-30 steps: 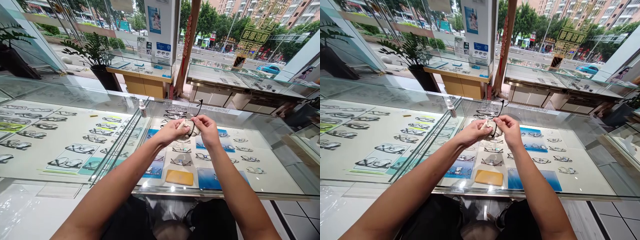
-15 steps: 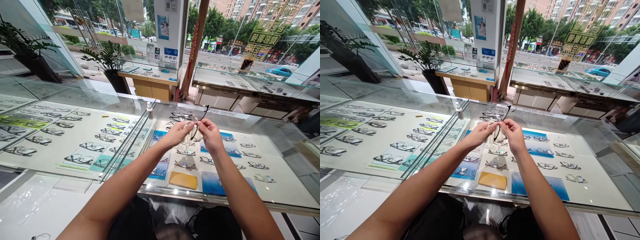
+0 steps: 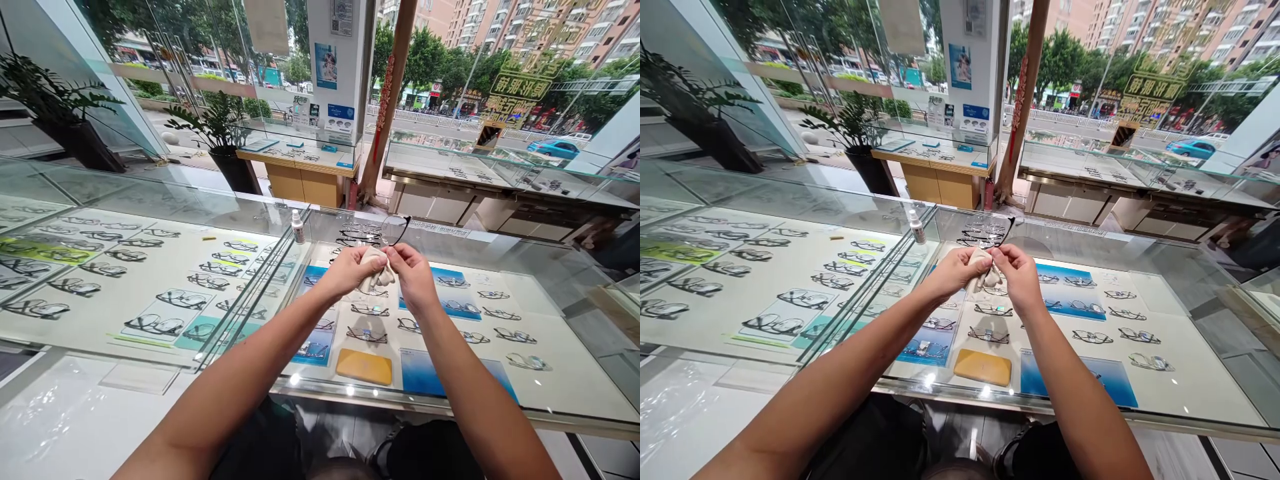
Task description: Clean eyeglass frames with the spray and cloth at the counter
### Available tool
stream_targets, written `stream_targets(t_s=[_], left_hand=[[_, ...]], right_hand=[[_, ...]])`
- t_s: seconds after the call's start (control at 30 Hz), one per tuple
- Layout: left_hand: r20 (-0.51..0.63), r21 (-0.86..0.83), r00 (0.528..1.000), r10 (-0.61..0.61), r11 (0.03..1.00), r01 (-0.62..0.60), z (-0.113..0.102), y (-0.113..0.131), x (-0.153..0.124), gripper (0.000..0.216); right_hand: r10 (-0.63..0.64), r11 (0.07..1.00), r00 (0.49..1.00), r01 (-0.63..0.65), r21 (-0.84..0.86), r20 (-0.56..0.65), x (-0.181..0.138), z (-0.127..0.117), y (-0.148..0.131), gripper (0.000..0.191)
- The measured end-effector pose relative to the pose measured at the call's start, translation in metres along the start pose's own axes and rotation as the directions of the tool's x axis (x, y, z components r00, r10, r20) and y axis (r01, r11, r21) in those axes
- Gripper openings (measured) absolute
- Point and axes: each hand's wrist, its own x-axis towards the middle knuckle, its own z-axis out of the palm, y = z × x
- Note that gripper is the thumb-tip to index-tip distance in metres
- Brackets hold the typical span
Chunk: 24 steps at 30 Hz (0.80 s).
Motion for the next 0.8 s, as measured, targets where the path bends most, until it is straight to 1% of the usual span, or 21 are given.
stream_targets(t_s=[0.1,0.27,0.37,0.43,0.47,0.53,0.6,0.7,0.73,0.77,0.8], left_hand=[[-0.023,0.071,0.999,0.042,0.997,-0.040,0.001,-0.001,0.000,0.057],[-0.051,0.082,0.993,0.111,0.991,-0.106,0.002,0.000,0.000,0.060],[-0.136,0.102,0.979,0.155,0.985,-0.141,-0.001,0.002,0.002,0.061],[-0.236,0.126,0.950,0.203,0.976,-0.177,-0.005,0.004,0.004,0.063],[-0.298,0.137,0.926,0.231,0.971,-0.198,-0.008,0.006,0.005,0.063],[-0.429,0.153,0.858,0.283,0.959,-0.240,-0.015,0.010,0.007,0.063],[-0.528,0.149,0.792,0.307,0.951,-0.270,-0.022,0.015,0.007,0.063],[-0.614,0.127,0.722,0.318,0.943,-0.308,-0.033,0.023,0.007,0.065],[-0.639,0.151,0.689,0.342,0.934,-0.324,-0.038,0.025,0.008,0.064],[-0.662,0.204,0.644,0.384,0.919,-0.339,-0.042,0.026,0.008,0.063],[-0.678,0.281,0.589,0.441,0.895,-0.347,-0.047,0.027,0.009,0.060]], right_hand=[[-0.067,0.998,0.997,0.066,-0.015,-0.032,0.000,0.000,-0.003,0.033],[-0.084,0.996,0.990,0.088,0.024,-0.113,0.001,-0.006,-0.010,0.034],[-0.091,0.993,0.986,0.102,0.067,-0.143,0.003,-0.011,-0.015,0.035],[-0.097,0.990,0.983,0.111,0.087,-0.155,0.004,-0.014,-0.018,0.036],[-0.101,0.989,0.982,0.117,0.090,-0.161,0.005,-0.015,-0.019,0.037],[-0.113,0.988,0.978,0.129,0.080,-0.175,0.007,-0.016,-0.020,0.038],[-0.125,0.989,0.975,0.137,0.054,-0.185,0.008,-0.018,-0.019,0.039],[-0.138,0.990,0.971,0.142,0.007,-0.194,0.010,-0.020,-0.017,0.040],[-0.139,0.990,0.971,0.141,-0.004,-0.193,0.011,-0.020,-0.016,0.040],[-0.139,0.990,0.972,0.140,-0.012,-0.191,0.011,-0.021,-0.015,0.040],[-0.138,0.990,0.972,0.138,-0.015,-0.190,0.012,-0.022,-0.014,0.040]])
